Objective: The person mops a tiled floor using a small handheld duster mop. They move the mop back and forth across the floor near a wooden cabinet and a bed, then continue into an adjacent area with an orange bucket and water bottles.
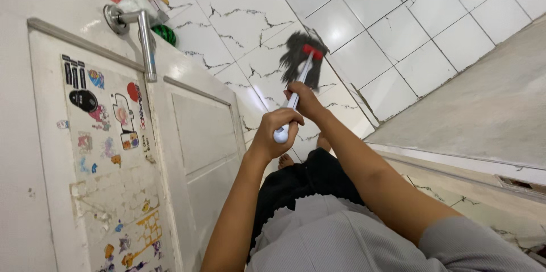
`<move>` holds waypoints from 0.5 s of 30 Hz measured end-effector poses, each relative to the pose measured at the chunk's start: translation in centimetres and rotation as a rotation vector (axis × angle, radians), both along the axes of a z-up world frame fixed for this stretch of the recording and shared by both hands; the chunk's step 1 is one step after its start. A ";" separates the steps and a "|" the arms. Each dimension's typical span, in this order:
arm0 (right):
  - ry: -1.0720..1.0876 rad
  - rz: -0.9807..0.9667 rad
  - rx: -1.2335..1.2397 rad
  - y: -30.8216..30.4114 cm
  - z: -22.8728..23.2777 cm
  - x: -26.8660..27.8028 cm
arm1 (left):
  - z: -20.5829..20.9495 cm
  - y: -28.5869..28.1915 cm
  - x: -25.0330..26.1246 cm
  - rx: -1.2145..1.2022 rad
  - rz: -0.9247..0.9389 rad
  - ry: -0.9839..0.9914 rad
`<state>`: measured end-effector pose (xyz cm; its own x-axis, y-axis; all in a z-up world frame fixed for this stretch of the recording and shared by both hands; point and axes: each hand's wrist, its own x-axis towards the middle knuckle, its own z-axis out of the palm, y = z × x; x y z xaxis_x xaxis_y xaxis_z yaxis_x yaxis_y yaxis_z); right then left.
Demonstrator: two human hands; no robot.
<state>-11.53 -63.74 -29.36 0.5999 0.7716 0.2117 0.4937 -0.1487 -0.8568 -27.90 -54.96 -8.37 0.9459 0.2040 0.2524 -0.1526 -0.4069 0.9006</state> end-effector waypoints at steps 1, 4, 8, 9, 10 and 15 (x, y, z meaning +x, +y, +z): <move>-0.068 0.011 0.011 -0.1 -0.4 0.2 | -0.8 -0.2 -0.3 -0.009 0.014 0.042; -0.141 0.021 0.019 0.5 -1.0 0.2 | -0.4 0.0 -0.9 -0.014 0.048 0.059; -0.128 -0.015 -0.035 2.3 2.0 -1.9 | 5.1 1.6 -0.1 0.017 0.083 0.050; -0.187 -0.015 -0.037 3.0 3.6 -2.5 | 6.9 2.2 0.2 0.026 0.082 0.048; 0.000 0.011 0.125 3.4 5.3 -3.6 | 8.6 2.9 0.5 0.037 0.079 0.049; 0.296 0.158 0.311 4.0 7.7 -8.2 | 13.4 4.4 2.3 0.085 0.086 0.225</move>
<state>-19.76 -59.69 -21.65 0.5499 0.7850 0.2852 0.2169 0.1956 -0.9564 -25.60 -50.51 5.02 0.9603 0.2730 0.0569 0.0866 -0.4857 0.8698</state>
